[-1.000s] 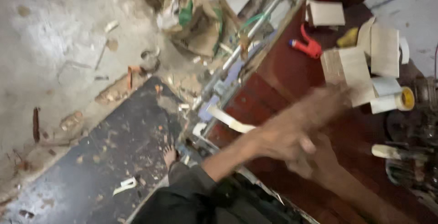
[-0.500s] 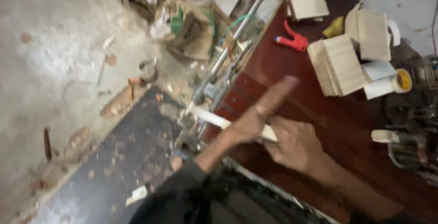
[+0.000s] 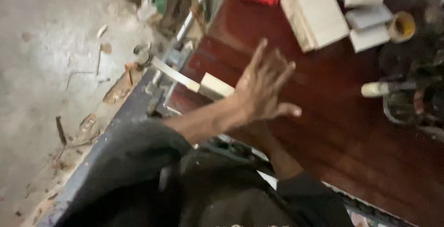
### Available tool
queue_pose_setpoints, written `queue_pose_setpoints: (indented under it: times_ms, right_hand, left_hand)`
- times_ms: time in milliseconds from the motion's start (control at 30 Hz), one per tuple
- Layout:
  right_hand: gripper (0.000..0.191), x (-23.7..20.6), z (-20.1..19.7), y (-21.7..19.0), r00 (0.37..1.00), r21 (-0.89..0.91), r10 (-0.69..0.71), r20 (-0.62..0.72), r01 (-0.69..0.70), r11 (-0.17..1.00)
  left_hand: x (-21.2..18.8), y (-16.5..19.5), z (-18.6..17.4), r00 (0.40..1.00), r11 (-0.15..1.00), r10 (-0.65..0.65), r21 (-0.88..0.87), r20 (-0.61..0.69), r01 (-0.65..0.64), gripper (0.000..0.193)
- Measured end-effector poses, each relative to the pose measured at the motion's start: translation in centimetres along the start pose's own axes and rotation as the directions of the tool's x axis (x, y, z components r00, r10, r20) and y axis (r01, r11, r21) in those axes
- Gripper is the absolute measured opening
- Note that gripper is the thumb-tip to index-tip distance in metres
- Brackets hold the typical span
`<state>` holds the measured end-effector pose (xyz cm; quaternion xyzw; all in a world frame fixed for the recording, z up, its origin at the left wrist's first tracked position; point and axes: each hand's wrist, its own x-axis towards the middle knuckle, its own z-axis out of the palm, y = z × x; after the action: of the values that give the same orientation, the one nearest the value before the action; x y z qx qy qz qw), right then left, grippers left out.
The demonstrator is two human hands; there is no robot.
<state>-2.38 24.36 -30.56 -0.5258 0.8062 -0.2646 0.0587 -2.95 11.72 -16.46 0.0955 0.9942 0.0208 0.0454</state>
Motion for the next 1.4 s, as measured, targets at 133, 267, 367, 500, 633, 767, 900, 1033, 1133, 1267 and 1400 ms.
queue_pose_setpoints:
  times_ms: [133,267,367,500,633,767,900,1033,1133,1267,1400]
  right_hand:
    - [0.07,-0.6,0.1,1.6,0.99,0.531,0.065,0.129,-0.124,0.838]
    - [0.073,-1.5,1.6,4.3,0.953,0.849,0.22,-0.208,0.064,0.524]
    - [0.081,0.0,2.7,5.6,0.765,0.886,0.455,-0.455,0.339,0.315]
    - [0.1,4.6,3.4,5.4,0.784,0.934,0.507,-0.358,0.293,0.205]
    - [0.099,5.6,1.3,3.5,0.86,0.87,0.331,-0.388,0.224,0.439]
    - [0.093,4.6,-1.2,1.3,0.887,0.743,0.168,-0.43,0.242,0.624]
    - [0.098,5.3,-0.8,2.1,0.894,0.938,0.404,-0.195,0.049,0.343]
    - [0.096,4.7,3.0,4.1,0.862,0.86,0.365,-0.353,0.145,0.489]
    - [0.094,3.7,6.2,3.5,0.819,0.868,0.445,-0.362,0.122,0.481]
    - [0.093,1.8,4.9,2.8,0.763,0.797,0.441,-0.472,0.155,0.584]
    - [0.058,0.4,-4.4,4.5,0.925,0.719,0.247,-0.289,0.039,0.694]
  left_hand:
    - [-0.6,0.4,-1.0,0.981,0.988,0.137,-0.056,-0.134,-0.146,0.116]
    - [-4.7,-5.0,2.4,0.883,0.93,0.32,-0.066,-0.344,-0.362,0.118]
    - [-6.2,-7.0,5.0,0.97,0.984,0.139,0.084,0.2,-0.158,0.07]
    - [-5.8,-6.2,6.1,0.976,0.977,0.204,0.078,-0.081,-0.197,0.025]
    - [-5.5,-5.7,5.9,0.975,0.986,0.167,-0.002,-0.148,-0.169,0.024]
    - [-6.1,-6.0,6.3,0.972,0.974,0.171,-0.12,-0.161,-0.192,0.039]
    - [-5.8,-5.5,5.8,0.975,0.986,0.165,0.002,-0.149,-0.166,0.014]
    - [-5.4,-5.1,4.4,0.96,0.975,0.127,-0.147,-0.248,-0.167,0.02]
    - [-5.8,-6.1,4.5,0.967,0.989,0.089,-0.094,-0.239,-0.114,0.022]
    - [-9.2,-7.9,7.6,0.945,0.88,-0.212,-0.47,-0.248,0.073,0.04]
    - [-13.7,-9.0,13.0,0.739,0.196,-0.668,-0.979,-0.089,0.06,0.077]
